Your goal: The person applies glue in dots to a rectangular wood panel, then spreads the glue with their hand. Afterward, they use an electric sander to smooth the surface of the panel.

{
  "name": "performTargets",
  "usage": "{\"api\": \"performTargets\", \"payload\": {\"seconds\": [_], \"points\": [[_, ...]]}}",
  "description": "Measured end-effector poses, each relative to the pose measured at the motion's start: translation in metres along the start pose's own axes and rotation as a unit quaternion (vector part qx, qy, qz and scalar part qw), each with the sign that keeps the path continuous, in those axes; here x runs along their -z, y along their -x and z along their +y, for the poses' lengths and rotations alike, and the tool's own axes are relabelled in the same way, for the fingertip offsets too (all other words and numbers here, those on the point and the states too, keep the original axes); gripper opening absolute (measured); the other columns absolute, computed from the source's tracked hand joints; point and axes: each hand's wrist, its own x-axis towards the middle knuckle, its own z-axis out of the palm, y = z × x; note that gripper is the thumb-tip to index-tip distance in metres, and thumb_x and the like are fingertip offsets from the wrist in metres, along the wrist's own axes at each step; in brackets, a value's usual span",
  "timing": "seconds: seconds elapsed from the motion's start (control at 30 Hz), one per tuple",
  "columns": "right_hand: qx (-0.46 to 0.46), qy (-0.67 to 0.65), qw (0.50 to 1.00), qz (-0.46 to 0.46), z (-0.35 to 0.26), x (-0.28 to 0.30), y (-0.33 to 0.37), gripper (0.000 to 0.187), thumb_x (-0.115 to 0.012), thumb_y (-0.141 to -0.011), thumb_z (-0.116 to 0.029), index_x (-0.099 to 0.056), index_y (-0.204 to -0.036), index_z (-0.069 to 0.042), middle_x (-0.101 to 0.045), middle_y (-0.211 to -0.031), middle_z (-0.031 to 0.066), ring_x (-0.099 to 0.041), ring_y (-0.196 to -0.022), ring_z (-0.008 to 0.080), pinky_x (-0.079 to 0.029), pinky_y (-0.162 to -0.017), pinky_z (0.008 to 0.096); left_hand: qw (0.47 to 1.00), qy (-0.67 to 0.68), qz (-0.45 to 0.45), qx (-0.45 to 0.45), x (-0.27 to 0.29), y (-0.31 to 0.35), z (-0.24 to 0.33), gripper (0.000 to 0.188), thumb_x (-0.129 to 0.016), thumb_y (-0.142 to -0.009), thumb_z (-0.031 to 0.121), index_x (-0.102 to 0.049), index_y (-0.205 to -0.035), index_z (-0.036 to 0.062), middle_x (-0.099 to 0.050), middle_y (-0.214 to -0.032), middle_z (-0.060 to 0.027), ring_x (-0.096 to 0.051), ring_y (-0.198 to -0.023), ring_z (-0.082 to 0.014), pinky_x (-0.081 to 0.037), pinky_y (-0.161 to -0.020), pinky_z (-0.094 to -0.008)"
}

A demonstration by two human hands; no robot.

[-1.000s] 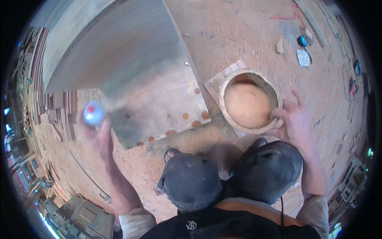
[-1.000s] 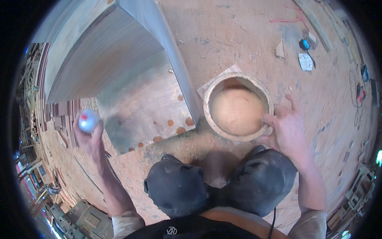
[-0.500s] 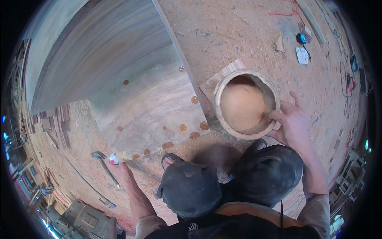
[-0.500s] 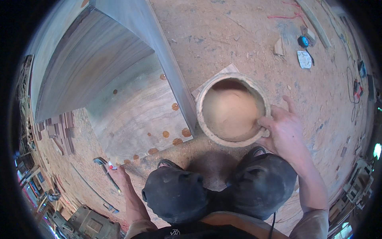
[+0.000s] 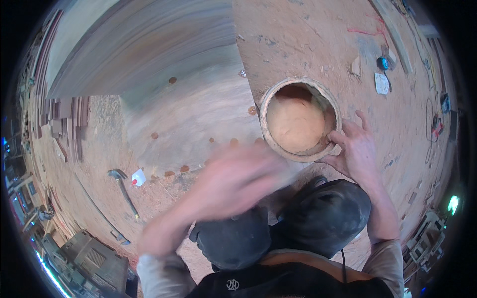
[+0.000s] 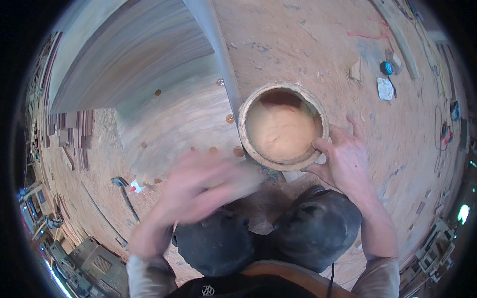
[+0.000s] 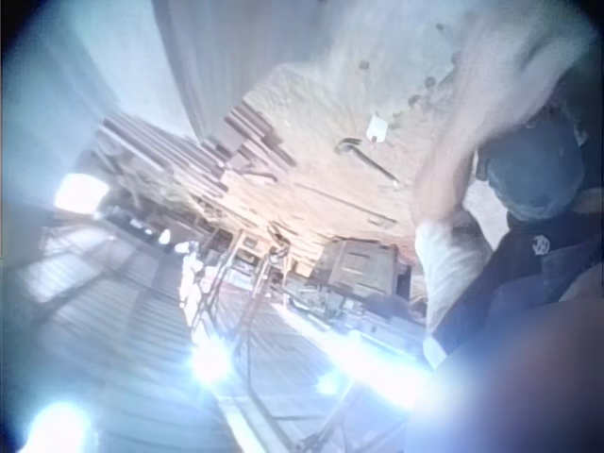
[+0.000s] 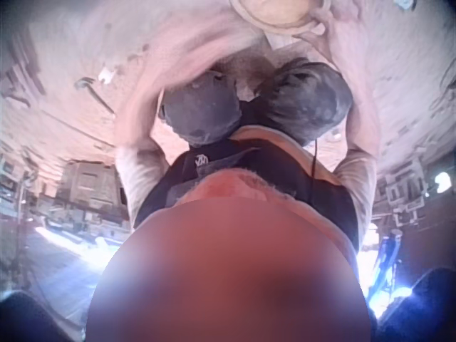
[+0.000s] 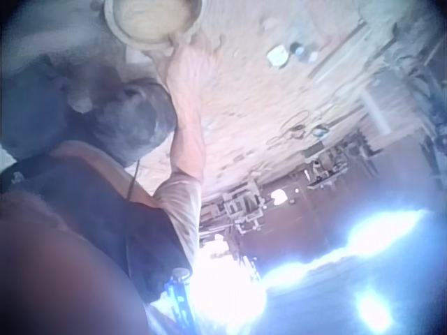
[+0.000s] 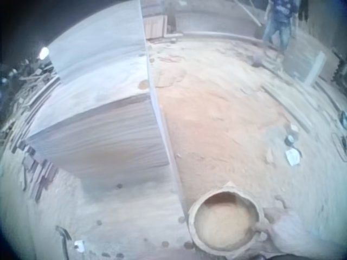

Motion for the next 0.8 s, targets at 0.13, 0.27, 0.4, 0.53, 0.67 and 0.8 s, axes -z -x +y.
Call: {"api": "performTargets", "payload": {"seconds": [0.13, 0.27, 0.4, 0.53, 0.67, 0.8], "points": [[-0.041, 0.004, 0.999, -0.013, -0.003, 0.005, 0.017, 0.049, -0.1, -0.059, -0.04, -0.082, -0.098, -0.016, -0.07, -0.092, 0.0128, -0.073, -0.098, 0.0313, -0.036, -0.124, 0.0618, 0.954, -0.21, -0.211, -0.027, -0.095, -0.104, -0.057, 0.013, -0.068, -0.085, 0.007, -0.08, -0.089, 0.0067, -0.075, -0.092, -0.0165, -0.073, -0.089, -0.0397, -0.059, -0.077, -0.0498], [-0.045, -0.004, 0.999, 0.012, 0.0, 0.009, 0.033, 0.049, -0.1, -0.057, -0.039, -0.081, -0.097, -0.016, -0.07, -0.091, 0.0127, -0.074, -0.096, 0.0323, -0.036, -0.124, 0.061, 0.883, -0.323, -0.335, 0.06, -0.143, -0.116, -0.069, 0.019, -0.073, -0.081, 0.01, -0.085, -0.096, 0.0096, -0.082, -0.105, -0.0155, -0.08, -0.101, -0.0325, -0.063, -0.086, -0.0464], [-0.025, -0.008, 0.999, 0.034, 0.0, 0.007, 0.039, 0.05, -0.101, -0.056, -0.039, -0.081, -0.096, -0.016, -0.07, -0.09, 0.0126, -0.074, -0.094, 0.0325, -0.036, -0.124, 0.0603, 0.845, -0.343, -0.408, 0.046, -0.152, -0.112, -0.058, 0.02, -0.073, -0.082, 0.013, -0.085, -0.097, 0.0098, -0.082, -0.106, -0.016, -0.08, -0.103, -0.0324, -0.062, -0.085, -0.0466], [-0.04, 0.009, 0.999, 0.008, 0.001, 0.003, 0.037, 0.05, -0.101, -0.056, -0.04, -0.082, -0.095, -0.016, -0.07, -0.087, 0.0119, -0.074, -0.094, 0.0321, -0.037, -0.124, 0.0598, 0.875, -0.305, -0.376, -0.002, -0.143, -0.117, -0.047, 0.02, -0.073, -0.082, 0.014, -0.084, -0.099, 0.0109, -0.081, -0.101, -0.0154, -0.078, -0.101, -0.0357, -0.062, -0.083, -0.0486], [-0.034, -0.001, 0.999, 0.035, 0.003, 0.0, 0.037, 0.051, -0.1, -0.055, -0.046, -0.08, -0.091, -0.017, -0.064, -0.078, 0.0077, -0.07, -0.085, 0.0292, -0.036, -0.125, 0.0609, 0.947, -0.238, -0.209, -0.05, -0.084, -0.11, -0.036, 0.018, -0.072, -0.084, 0.009, -0.083, -0.099, 0.0102, -0.079, -0.097, -0.015, -0.077, -0.099, -0.0375, -0.062, -0.084, -0.0499], [-0.046, -0.007, 0.999, 0.022, 0.007, 0.001, 0.041, 0.048, -0.1, -0.058, -0.045, -0.081, -0.092, -0.017, -0.066, -0.079, 0.0088, -0.071, -0.086, 0.0289, -0.037, -0.124, 0.0589, 0.95, -0.292, 0.111, -0.002, 0.017, -0.096, -0.057, 0.016, -0.073, -0.093, 0.006, -0.083, -0.105, 0.007, -0.079, -0.095, -0.0154, -0.078, -0.092, -0.0293, -0.062, -0.084, -0.0404]]}}
